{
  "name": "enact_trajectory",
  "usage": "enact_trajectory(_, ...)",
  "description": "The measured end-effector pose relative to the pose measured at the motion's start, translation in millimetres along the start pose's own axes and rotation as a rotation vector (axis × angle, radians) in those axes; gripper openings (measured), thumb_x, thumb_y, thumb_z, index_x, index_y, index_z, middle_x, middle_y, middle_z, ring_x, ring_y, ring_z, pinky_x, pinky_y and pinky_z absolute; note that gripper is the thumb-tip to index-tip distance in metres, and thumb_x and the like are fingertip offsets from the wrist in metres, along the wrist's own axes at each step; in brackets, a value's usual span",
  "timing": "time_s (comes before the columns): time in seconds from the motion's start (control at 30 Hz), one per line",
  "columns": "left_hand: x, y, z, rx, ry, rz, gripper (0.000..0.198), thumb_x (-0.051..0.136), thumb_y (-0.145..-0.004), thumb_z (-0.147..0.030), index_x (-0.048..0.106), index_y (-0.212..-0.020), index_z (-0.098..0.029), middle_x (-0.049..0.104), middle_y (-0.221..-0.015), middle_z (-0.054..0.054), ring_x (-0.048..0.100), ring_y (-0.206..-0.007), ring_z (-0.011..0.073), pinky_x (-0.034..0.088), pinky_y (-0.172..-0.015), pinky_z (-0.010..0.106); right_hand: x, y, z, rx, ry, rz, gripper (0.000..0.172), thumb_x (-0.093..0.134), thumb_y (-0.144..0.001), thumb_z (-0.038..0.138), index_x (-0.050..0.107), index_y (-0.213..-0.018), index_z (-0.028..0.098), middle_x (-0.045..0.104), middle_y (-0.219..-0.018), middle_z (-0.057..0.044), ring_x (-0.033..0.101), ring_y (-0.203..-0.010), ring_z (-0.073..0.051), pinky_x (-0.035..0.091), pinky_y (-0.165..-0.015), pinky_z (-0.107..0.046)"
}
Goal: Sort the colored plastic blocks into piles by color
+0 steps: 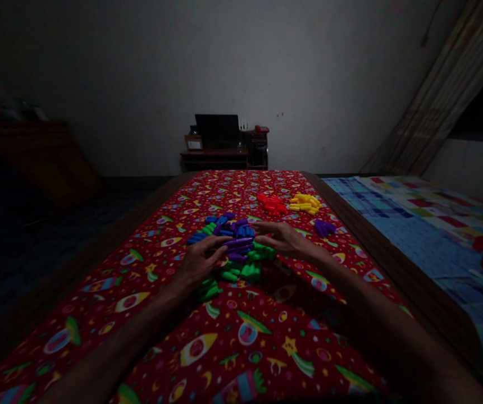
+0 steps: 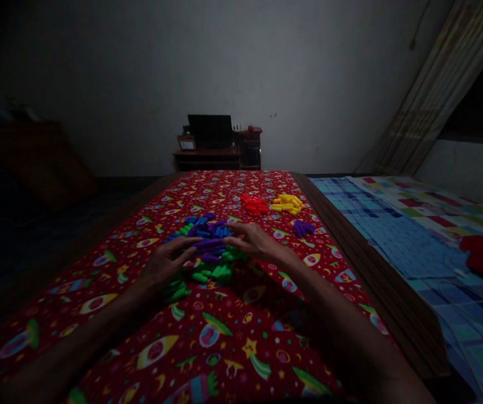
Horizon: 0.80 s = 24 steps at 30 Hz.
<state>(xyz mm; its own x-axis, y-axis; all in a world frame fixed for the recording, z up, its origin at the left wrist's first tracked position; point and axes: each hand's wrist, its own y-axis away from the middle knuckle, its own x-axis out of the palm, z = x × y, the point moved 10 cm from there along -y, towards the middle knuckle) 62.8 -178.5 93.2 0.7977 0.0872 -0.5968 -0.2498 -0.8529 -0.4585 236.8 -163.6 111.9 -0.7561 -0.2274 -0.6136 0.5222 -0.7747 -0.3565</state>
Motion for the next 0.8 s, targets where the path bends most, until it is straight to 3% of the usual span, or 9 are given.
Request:
enact_trajectory(0.1, 9.2, 2.5, -2.6, -0.004, 0.039, 0.057, 0.036, 0.055, -0.084, -0.047, 0.07, -0.102, -0.02, 0.071, -0.094, 0.006, 0.068, -0.082, 0.0207, 0.056, -0.073, 0.03, 36.1, 2.1, 12.4, -0.035, 0.061, 0.091, 0.034, 0.053, -0.087, 0.034, 0.067, -0.112, 0.015, 0.071, -0.089, -0.006, 0.061, -0.072, -0.015, 0.043, -0.062, -0.022)
enact_trajectory(0.2, 11.2, 3.0, 3.4, -0.044, 0.081, 0.069, 0.04, 0.054, -0.084, -0.051, 0.07, -0.102, -0.019, 0.072, -0.096, 0.007, 0.068, -0.081, 0.0214, 0.057, -0.068, 0.031, 34.2, 2.7, 5.9, -0.031, 0.194, 0.101, 0.026, 0.052, -0.087, 0.029, 0.071, -0.094, 0.012, 0.064, -0.067, 0.0, 0.051, -0.056, -0.01, 0.033, -0.053, -0.019)
enact_trajectory(0.27, 6.5, 1.8, 10.8, -0.085, 0.097, 0.044, 0.043, 0.055, -0.083, -0.053, 0.07, -0.102, -0.018, 0.072, -0.1, 0.008, 0.068, -0.085, 0.0228, 0.058, -0.067, 0.031, 11.3, 1.3, -5.0, -0.009, 0.253, 0.039, 0.026, 0.052, -0.086, 0.028, 0.071, -0.089, 0.012, 0.064, -0.065, 0.0, 0.05, -0.055, -0.01, 0.032, -0.052, -0.02)
enact_trajectory(0.33, -0.8, 0.0, 17.2, -0.114, 0.096, 0.006, 0.045, 0.056, -0.081, -0.055, 0.069, -0.102, -0.018, 0.072, -0.102, 0.008, 0.068, -0.087, 0.0239, 0.058, -0.068, 0.032, -26.6, 2.5, -21.1, 0.047, 0.325, -0.098, 0.027, 0.051, -0.087, 0.029, 0.072, -0.09, 0.012, 0.068, -0.072, -0.003, 0.055, -0.06, -0.012, 0.036, -0.055, -0.021)
enact_trajectory(0.43, -6.9, -1.7, 23.3, -0.137, 0.096, -0.015, 0.05, 0.057, -0.078, -0.06, 0.069, -0.104, -0.018, 0.073, -0.1, 0.008, 0.069, -0.084, 0.0237, 0.059, -0.067, 0.033, -85.7, 16.9, -52.6, 0.2, 0.499, -0.299, 0.029, 0.051, -0.088, 0.03, 0.073, -0.094, 0.013, 0.073, -0.087, -0.009, 0.062, -0.075, -0.017, 0.043, -0.067, -0.024)
enact_trajectory(0.5, -5.8, -1.8, 24.6, -0.145, 0.109, -0.003, 0.053, 0.056, -0.078, -0.062, 0.068, -0.105, -0.018, 0.073, -0.101, 0.008, 0.069, -0.081, 0.0233, 0.059, -0.062, 0.032, -113.1, 32.1, -73.5, 0.321, 0.663, -0.362, 0.029, 0.051, -0.088, 0.03, 0.073, -0.095, 0.012, 0.073, -0.095, -0.013, 0.064, -0.085, -0.02, 0.045, -0.076, -0.027)
enact_trajectory(0.6, -3.6, -1.7, 21.1, -0.121, 0.066, 0.006, 0.051, 0.056, -0.078, -0.061, 0.07, -0.102, -0.018, 0.072, -0.102, 0.008, 0.069, -0.082, 0.0236, 0.059, -0.063, 0.032, -133.1, 53.5, -100.6, 0.491, 0.849, -0.365, 0.03, 0.051, -0.088, 0.03, 0.074, -0.095, 0.012, 0.071, -0.102, -0.016, 0.064, -0.093, -0.023, 0.045, -0.081, -0.029)
enact_trajectory(0.7, -2.9, -1.7, 18.9, -0.091, 0.025, 0.0, 0.049, 0.057, -0.078, -0.06, 0.071, -0.098, -0.018, 0.073, -0.099, 0.009, 0.069, -0.084, 0.0243, 0.058, -0.071, 0.034, -139.0, 66.7, -120.1, 0.629, 0.871, -0.34, 0.029, 0.052, -0.087, 0.03, 0.074, -0.096, 0.013, 0.071, -0.1, -0.017, 0.065, -0.094, -0.024, 0.046, -0.079, -0.029)
enact_trajectory(0.8, -0.2, -0.9, 25.6, -0.126, 0.114, 0.006, 0.051, 0.058, -0.077, -0.06, 0.07, -0.101, -0.017, 0.072, -0.101, 0.009, 0.069, -0.083, 0.0245, 0.059, -0.067, 0.034, -144.2, 64.4, -113.4, 0.608, 0.81, -0.429, 0.029, 0.05, -0.086, 0.024, 0.073, -0.099, 0.011, 0.072, -0.101, -0.017, 0.066, -0.093, -0.025, 0.046, -0.08, -0.03)
